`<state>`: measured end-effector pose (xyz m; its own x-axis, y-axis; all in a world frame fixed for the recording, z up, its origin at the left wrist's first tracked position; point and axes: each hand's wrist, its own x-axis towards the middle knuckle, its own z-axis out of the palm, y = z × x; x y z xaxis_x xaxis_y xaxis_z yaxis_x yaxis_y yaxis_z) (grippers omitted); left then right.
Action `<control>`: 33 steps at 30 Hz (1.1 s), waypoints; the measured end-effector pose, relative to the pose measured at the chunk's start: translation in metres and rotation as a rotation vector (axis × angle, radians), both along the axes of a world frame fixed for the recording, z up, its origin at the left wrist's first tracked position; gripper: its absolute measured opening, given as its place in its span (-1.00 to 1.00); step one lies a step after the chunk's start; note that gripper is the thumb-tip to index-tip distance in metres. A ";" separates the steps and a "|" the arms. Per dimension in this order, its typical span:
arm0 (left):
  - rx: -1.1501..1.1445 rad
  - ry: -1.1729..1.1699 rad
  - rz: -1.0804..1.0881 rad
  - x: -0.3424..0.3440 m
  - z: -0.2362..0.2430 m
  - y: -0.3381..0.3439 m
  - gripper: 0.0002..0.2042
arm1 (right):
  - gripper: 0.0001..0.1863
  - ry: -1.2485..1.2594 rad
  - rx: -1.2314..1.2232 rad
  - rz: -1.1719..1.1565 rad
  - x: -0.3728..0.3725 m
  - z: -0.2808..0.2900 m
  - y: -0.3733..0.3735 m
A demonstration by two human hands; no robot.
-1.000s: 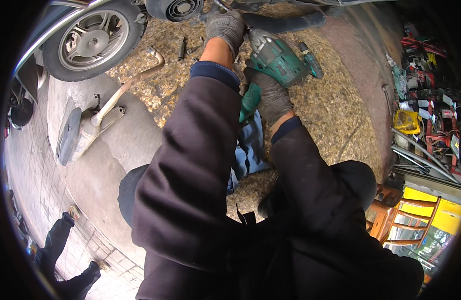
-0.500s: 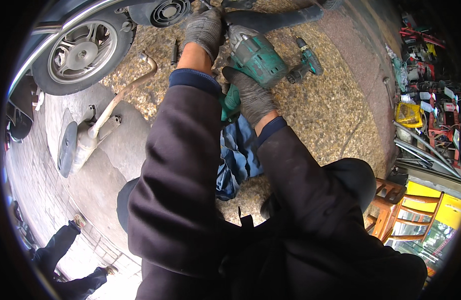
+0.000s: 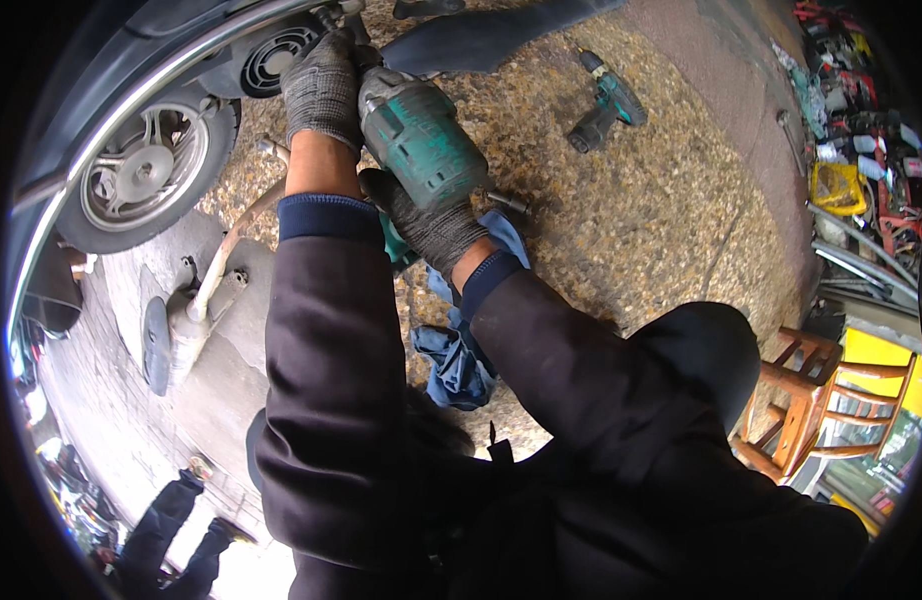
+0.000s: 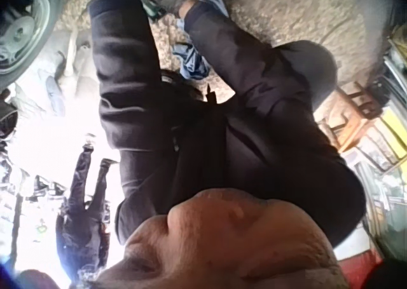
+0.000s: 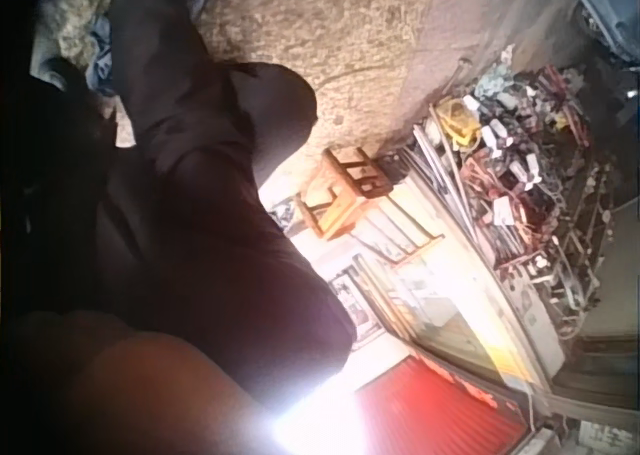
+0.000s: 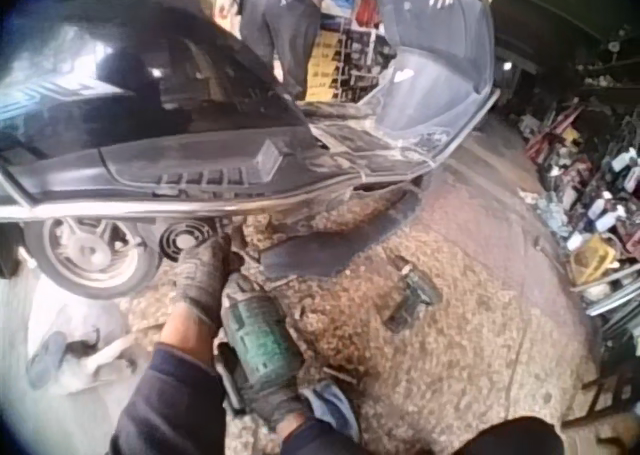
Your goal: The person works on a scooter's engine compartment, using a cordless impact driver to remove bolts and a screwdriver to adjust components. They remove a metal part and continue manipulating the engine area.
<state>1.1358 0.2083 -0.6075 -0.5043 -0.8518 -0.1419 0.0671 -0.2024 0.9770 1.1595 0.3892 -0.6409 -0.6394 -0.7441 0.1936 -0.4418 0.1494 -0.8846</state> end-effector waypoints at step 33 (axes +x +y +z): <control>-0.481 -0.292 0.034 -0.003 0.015 0.008 -0.78 | -0.82 -0.188 -0.192 -0.097 0.008 0.007 0.005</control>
